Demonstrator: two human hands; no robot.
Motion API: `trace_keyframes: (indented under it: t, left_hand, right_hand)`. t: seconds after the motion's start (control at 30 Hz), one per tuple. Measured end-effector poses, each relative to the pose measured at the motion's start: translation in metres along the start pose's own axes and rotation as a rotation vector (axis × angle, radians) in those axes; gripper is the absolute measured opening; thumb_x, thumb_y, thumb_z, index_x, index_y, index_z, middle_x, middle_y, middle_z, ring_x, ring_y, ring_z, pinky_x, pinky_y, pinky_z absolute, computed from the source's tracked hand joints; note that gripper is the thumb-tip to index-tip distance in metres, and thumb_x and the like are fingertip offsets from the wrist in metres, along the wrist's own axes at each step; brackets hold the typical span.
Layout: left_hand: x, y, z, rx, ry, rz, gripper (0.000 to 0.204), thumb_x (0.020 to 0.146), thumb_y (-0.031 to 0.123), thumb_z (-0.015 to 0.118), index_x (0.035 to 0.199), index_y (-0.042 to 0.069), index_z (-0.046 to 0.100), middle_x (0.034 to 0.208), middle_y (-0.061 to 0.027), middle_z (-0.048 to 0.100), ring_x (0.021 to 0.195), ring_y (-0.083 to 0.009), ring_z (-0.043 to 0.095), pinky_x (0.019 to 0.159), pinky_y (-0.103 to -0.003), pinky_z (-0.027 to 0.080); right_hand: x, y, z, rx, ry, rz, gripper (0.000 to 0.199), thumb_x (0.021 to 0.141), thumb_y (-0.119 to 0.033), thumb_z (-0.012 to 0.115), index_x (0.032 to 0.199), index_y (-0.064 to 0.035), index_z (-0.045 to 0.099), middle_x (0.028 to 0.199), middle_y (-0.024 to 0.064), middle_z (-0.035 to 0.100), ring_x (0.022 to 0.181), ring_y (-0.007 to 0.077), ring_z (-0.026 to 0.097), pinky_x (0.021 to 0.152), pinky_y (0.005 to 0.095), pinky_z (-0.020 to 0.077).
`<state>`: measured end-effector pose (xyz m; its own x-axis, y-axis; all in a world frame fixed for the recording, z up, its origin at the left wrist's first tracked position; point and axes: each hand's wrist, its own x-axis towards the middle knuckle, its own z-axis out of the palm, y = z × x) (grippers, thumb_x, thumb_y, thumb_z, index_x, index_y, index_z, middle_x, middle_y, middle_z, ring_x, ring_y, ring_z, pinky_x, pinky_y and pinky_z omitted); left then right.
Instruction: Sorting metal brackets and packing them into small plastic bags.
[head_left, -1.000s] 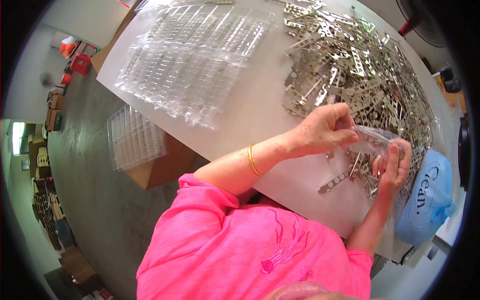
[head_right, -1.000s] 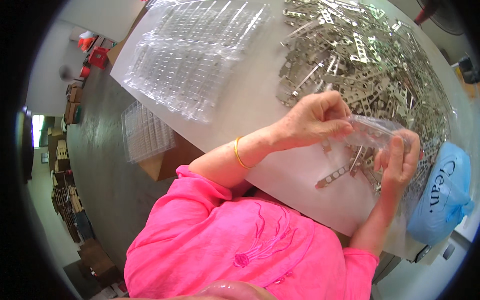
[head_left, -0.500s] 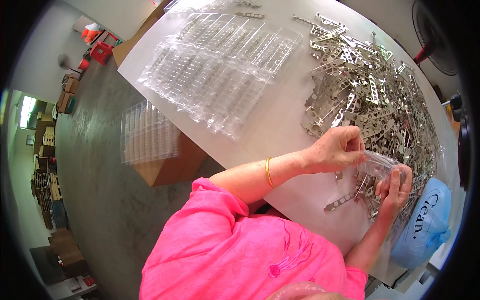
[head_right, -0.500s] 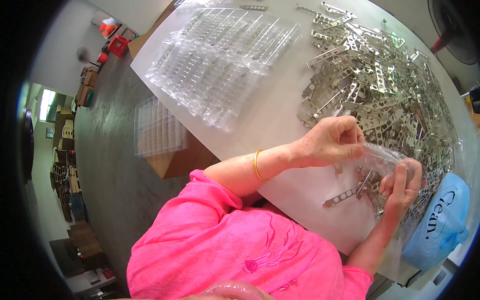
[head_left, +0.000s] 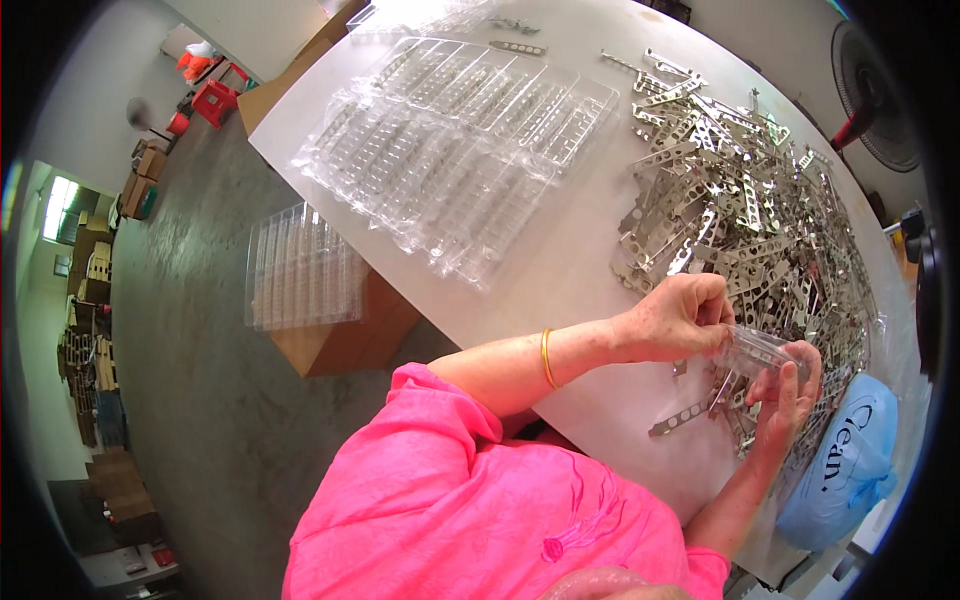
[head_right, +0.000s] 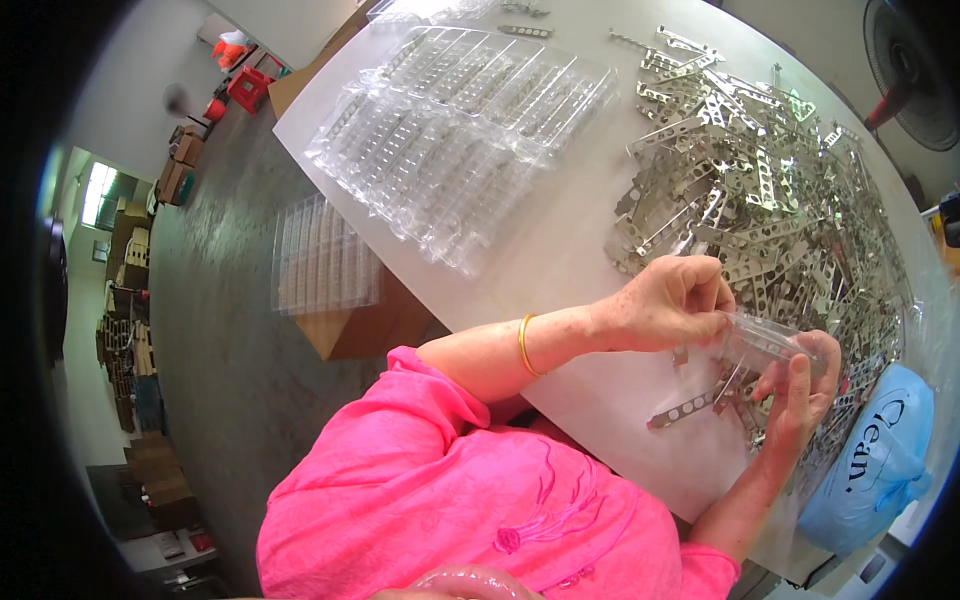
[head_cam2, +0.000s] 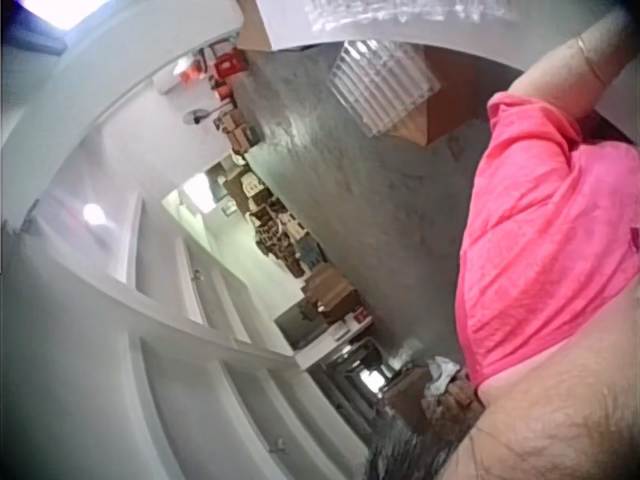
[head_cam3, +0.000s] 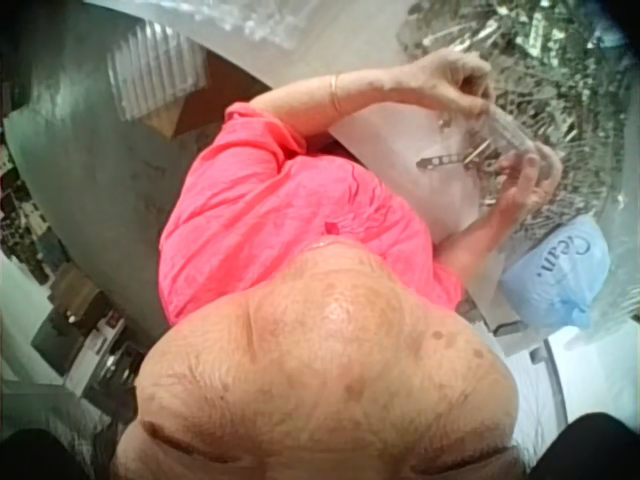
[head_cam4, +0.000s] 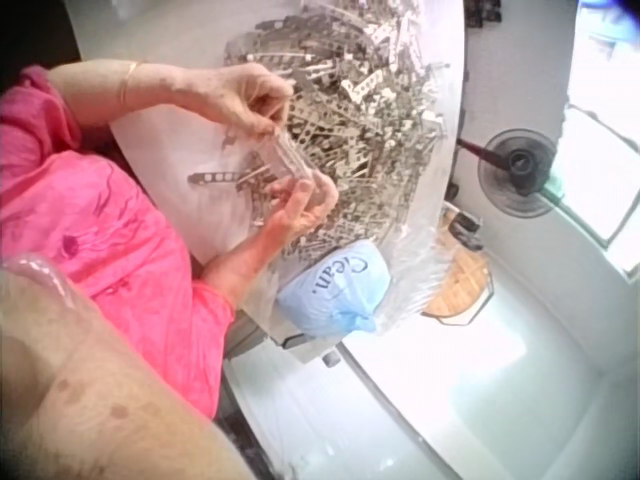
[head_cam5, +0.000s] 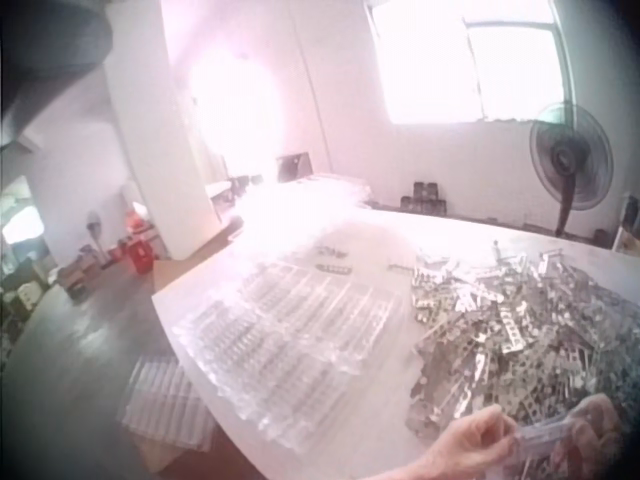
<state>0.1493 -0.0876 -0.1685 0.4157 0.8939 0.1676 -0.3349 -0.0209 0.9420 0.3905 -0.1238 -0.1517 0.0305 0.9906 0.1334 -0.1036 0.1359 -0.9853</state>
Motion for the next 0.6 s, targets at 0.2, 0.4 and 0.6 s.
trace_keyframes:
  t: [0.2,0.4,0.6]
  left_hand:
    - [0.000,-0.007,0.003,0.113,0.010,0.064,0.032,0.084,0.003,0.069,0.072,0.005,0.039,0.088,-0.0075,0.067,0.069,-0.0080,0.056,0.055,-0.027,0.047]
    - [0.000,-0.004,0.007,0.240,0.093,0.087,0.017,0.082,0.005,0.069,0.083,0.002,0.053,0.084,-0.0085,0.063,0.073,-0.0132,0.056,0.061,-0.030,0.045]
    - [-0.003,0.004,0.024,0.831,0.190,0.643,0.037,0.074,0.014,0.078,0.102,0.003,0.056,0.101,-0.0154,0.060,0.093,-0.0327,0.060,0.087,-0.044,0.045]
  right_hand:
    - [0.003,0.015,-0.021,-0.114,-0.059,-0.057,0.019,0.100,-0.020,0.062,0.107,-0.0053,0.052,0.089,0.0048,0.057,0.053,0.0087,0.048,0.044,0.0226,0.0436]
    - [-0.002,0.002,-0.014,-0.306,-0.013,-0.218,0.015,0.101,-0.017,0.060,0.103,-0.0055,0.051,0.087,0.0049,0.057,0.053,0.0084,0.050,0.048,0.0226,0.0452]
    - [-0.011,-0.017,0.002,-0.454,-0.092,-0.363,0.009,0.101,-0.007,0.057,0.104,-0.0032,0.050,0.096,0.0087,0.055,0.058,0.0093,0.054,0.053,0.0225,0.0478]
